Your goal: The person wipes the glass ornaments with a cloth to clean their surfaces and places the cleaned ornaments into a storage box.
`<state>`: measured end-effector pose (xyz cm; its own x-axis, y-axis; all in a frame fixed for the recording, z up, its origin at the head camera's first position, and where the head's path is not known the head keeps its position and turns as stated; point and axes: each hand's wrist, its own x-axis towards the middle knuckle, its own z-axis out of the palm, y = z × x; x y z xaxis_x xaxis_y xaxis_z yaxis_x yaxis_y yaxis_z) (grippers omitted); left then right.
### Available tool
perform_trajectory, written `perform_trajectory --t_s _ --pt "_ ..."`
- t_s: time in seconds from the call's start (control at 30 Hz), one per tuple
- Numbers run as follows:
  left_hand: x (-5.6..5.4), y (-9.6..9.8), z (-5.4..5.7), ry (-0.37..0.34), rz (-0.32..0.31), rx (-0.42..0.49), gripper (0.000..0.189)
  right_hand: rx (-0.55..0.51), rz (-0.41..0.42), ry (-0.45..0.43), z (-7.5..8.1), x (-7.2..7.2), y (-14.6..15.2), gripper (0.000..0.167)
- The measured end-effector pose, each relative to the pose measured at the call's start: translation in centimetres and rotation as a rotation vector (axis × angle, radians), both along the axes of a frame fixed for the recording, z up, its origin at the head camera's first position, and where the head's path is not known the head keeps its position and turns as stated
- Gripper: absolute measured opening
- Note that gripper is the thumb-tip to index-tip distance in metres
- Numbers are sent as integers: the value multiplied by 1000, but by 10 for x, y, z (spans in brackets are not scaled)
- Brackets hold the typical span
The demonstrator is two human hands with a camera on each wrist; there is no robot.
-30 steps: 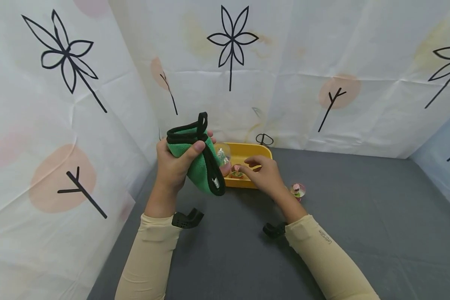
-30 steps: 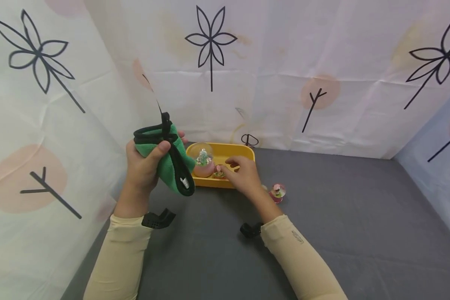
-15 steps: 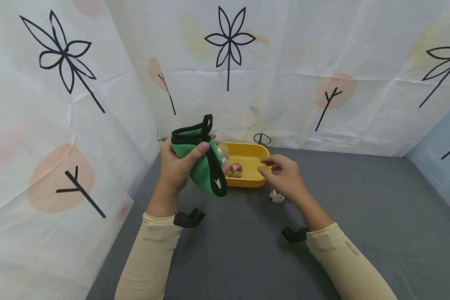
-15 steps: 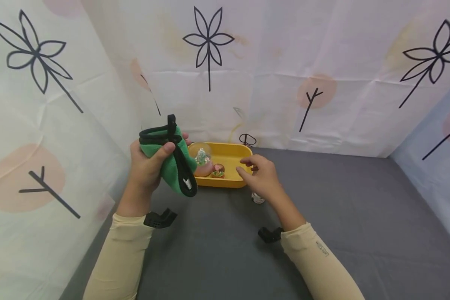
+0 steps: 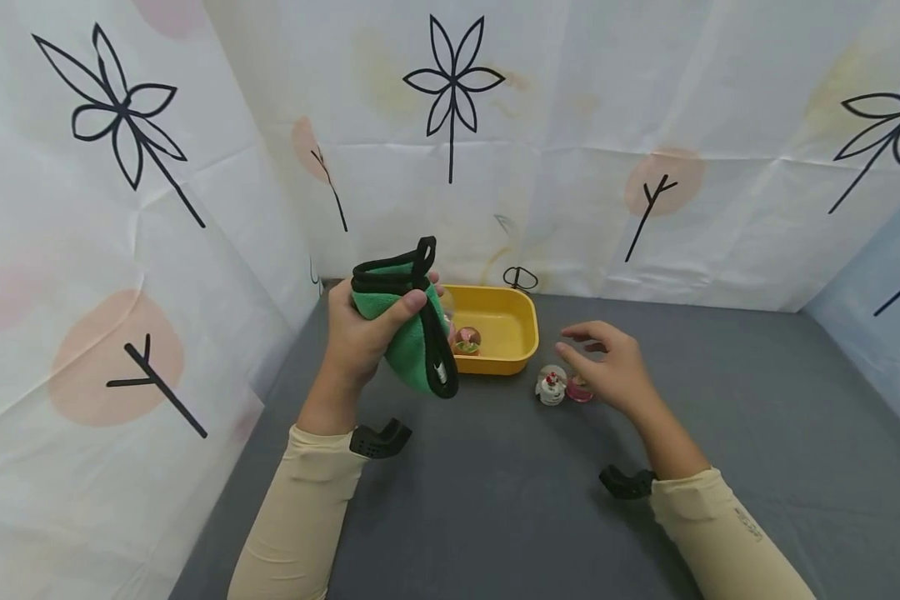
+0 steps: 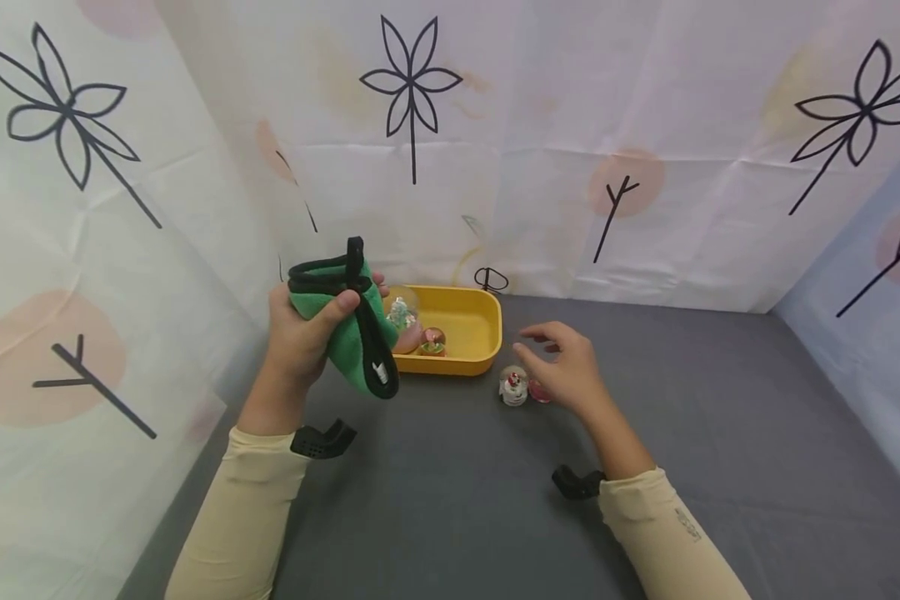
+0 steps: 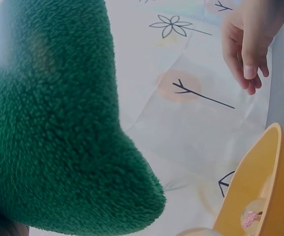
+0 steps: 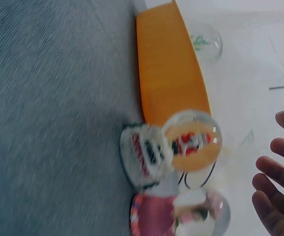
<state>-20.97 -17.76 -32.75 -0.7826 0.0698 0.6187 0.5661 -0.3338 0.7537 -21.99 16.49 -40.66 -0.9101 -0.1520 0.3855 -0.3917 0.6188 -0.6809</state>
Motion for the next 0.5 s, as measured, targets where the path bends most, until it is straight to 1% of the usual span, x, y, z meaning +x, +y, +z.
perform_trajectory --t_s 0.2,0.27,0.43,0.5 --pt "-1 3 -3 17 -15 -18 46 9 -11 -18 -7 4 16 28" --pt "-1 4 -3 17 -9 -27 47 14 -11 -30 -9 5 21 30" --pt "-2 6 -3 8 3 -36 46 31 14 -73 -15 8 33 40" --pt "-2 8 -4 8 -4 -35 45 34 30 -98 -17 9 37 44"
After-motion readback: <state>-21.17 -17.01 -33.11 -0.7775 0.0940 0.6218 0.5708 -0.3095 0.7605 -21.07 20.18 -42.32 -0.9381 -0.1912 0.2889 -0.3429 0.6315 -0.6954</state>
